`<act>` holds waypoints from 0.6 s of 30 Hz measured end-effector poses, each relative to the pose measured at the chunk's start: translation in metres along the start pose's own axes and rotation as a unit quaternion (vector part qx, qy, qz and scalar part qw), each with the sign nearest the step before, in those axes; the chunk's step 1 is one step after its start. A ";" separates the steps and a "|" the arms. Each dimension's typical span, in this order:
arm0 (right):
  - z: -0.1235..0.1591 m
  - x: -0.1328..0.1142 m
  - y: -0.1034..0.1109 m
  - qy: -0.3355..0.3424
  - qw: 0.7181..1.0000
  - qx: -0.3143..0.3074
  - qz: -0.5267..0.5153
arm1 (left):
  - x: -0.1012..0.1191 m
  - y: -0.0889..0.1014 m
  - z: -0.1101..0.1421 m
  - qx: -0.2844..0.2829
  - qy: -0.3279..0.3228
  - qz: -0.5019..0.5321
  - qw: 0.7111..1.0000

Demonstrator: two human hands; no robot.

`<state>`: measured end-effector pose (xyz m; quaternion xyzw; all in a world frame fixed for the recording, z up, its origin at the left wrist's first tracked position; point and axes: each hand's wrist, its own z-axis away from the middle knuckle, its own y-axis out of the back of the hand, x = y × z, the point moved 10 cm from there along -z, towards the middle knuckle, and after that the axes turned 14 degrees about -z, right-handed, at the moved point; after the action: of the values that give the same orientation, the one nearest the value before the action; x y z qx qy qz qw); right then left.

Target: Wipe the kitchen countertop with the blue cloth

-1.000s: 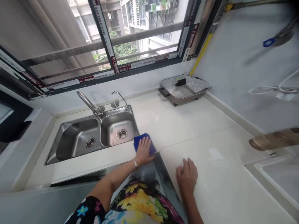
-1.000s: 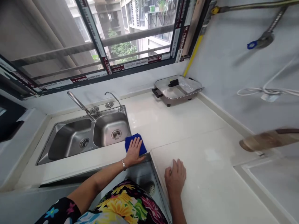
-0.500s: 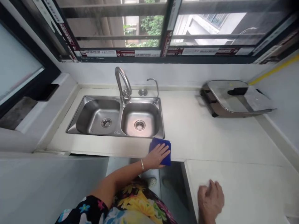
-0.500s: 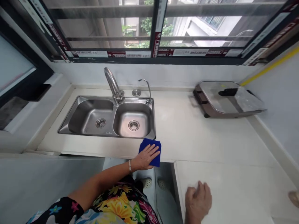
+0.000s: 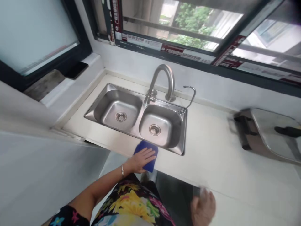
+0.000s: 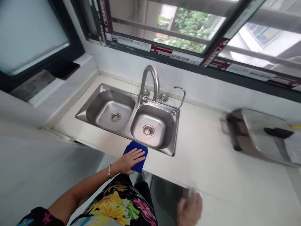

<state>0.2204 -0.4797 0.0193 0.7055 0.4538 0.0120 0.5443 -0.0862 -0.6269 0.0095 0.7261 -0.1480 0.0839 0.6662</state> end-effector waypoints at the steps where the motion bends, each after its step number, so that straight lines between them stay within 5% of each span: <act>1: -0.016 -0.026 -0.018 0.010 0.999 -0.019 -0.048 | 0.002 0.001 -0.001 0.002 0.010 0.007 1.000; 6: -0.066 -0.179 -0.123 0.171 0.928 -0.233 -0.236 | 0.018 0.019 0.023 0.065 0.091 0.037 0.993; 10: -0.056 -0.237 -0.164 0.332 0.869 -0.302 -0.210 | 0.031 0.022 0.088 0.151 0.249 0.040 0.956; 14: -0.046 -0.240 -0.181 0.391 0.843 -0.314 -0.196 | 0.027 -0.025 0.190 0.177 0.551 0.033 0.815; 18: -0.044 -0.233 -0.181 0.394 0.841 -0.302 -0.215 | 0.060 -0.086 0.281 0.072 0.769 0.044 0.634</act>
<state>-0.0527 -0.5990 0.0072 0.3267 0.7442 0.3079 0.4946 -0.0230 -0.9065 -0.0804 0.4374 0.3922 0.6514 0.4801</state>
